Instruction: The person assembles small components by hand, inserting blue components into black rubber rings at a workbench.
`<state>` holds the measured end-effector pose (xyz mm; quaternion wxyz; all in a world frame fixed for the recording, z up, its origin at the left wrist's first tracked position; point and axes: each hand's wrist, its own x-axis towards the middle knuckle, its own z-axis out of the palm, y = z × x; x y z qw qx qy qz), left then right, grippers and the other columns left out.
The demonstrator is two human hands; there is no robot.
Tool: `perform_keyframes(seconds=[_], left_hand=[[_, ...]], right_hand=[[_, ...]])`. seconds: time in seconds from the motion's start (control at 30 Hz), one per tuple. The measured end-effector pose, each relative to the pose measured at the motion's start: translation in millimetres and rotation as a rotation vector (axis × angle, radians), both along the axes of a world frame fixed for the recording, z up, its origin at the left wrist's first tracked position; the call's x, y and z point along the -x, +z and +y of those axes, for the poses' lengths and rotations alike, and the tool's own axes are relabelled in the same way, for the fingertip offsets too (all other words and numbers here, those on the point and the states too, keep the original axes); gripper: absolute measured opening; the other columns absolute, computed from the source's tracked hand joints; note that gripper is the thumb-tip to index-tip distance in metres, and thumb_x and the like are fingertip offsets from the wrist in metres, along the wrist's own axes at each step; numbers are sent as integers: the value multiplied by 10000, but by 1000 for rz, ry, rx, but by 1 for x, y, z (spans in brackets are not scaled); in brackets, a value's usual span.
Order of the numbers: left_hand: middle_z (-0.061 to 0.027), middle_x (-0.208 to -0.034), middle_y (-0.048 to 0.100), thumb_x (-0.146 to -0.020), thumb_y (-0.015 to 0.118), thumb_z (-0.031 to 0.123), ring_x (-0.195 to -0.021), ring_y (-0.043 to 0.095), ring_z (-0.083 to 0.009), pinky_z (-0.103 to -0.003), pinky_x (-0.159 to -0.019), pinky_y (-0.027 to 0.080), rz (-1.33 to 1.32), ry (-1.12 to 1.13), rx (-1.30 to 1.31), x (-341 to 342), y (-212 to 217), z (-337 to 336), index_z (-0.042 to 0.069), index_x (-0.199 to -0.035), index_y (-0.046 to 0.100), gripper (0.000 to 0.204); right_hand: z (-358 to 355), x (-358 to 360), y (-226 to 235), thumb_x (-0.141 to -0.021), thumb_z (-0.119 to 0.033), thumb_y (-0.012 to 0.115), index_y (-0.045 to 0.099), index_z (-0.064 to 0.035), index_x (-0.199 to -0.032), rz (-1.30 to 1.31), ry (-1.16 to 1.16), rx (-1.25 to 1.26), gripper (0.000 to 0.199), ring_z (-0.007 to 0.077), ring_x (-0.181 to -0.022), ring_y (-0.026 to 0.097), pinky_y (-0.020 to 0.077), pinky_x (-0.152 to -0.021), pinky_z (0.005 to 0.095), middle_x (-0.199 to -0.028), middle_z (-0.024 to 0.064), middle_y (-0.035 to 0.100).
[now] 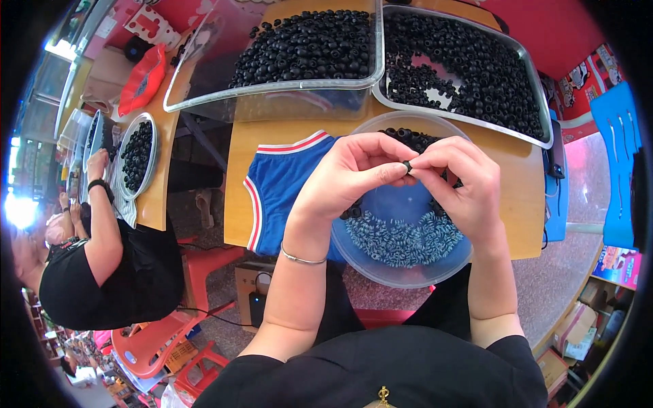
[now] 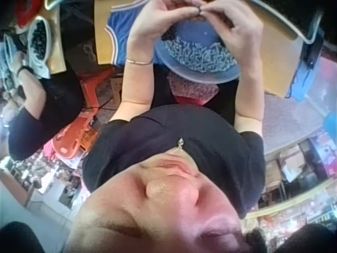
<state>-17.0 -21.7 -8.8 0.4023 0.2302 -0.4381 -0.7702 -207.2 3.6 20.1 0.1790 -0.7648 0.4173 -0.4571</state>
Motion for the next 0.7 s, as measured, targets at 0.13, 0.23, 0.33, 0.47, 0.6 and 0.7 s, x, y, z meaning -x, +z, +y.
perform_keyframes(seconds=[0.13, 0.23, 0.33, 0.47, 0.6, 0.7], left_hand=[[-107, -1004, 671, -861, 665, 48, -879, 650, -140, -264, -812, 531, -31, 22, -20, 0, 4, 0, -22, -1045, 619, 202], [-114, -995, 673, -861, 655, 38, -862, 641, -132, -257, -799, 525, -64, 80, 55, 0, 0, -2, -15, -1022, 620, 173], [-115, -983, 675, -858, 650, 31, -836, 629, -117, -243, -777, 515, -110, 106, 53, 0, -1, -3, -6, -1006, 622, 156], [-109, -987, 677, -866, 637, 31, -826, 624, -108, -233, -770, 503, -162, 106, 44, 3, 1, -2, -5, -1022, 626, 161], [-113, -1031, 667, -894, 601, 44, -865, 633, -119, -242, -803, 507, -201, 113, 64, 2, 0, -2, -20, -1073, 622, 192], [-123, -1074, 653, -920, 571, 60, -911, 643, -139, -256, -844, 513, -184, 124, 35, 2, 1, -1, -33, -1111, 612, 217]], right_hand=[[0, 2, 4, -731, -8, 710, 661, -36, -848, -54, -53, -157, 130, 233, -723, 630, 503, -625, 331, -816, 80, 646], [-8, 14, -10, -736, -32, 671, 655, -54, -864, 338, -131, -49, 131, 249, -855, 621, 500, -735, 358, -872, 64, 650], [-5, 15, -18, -729, -49, 647, 665, -70, -857, 533, -127, -78, 131, 238, -866, 608, 506, -741, 353, -867, 52, 645], [-5, 14, -21, -739, -74, 595, 670, -82, -847, 631, -128, -82, 132, 226, -864, 597, 510, -742, 348, -848, 42, 633], [-3, 11, -21, -749, -96, 553, 652, -82, -819, 682, -122, -71, 123, 216, -869, 587, 510, -731, 338, -820, 43, 609], [-3, 10, -19, -753, -94, 550, 642, -81, -820, 692, -105, -69, 114, 219, -873, 584, 511, -727, 335, -821, 46, 604]])
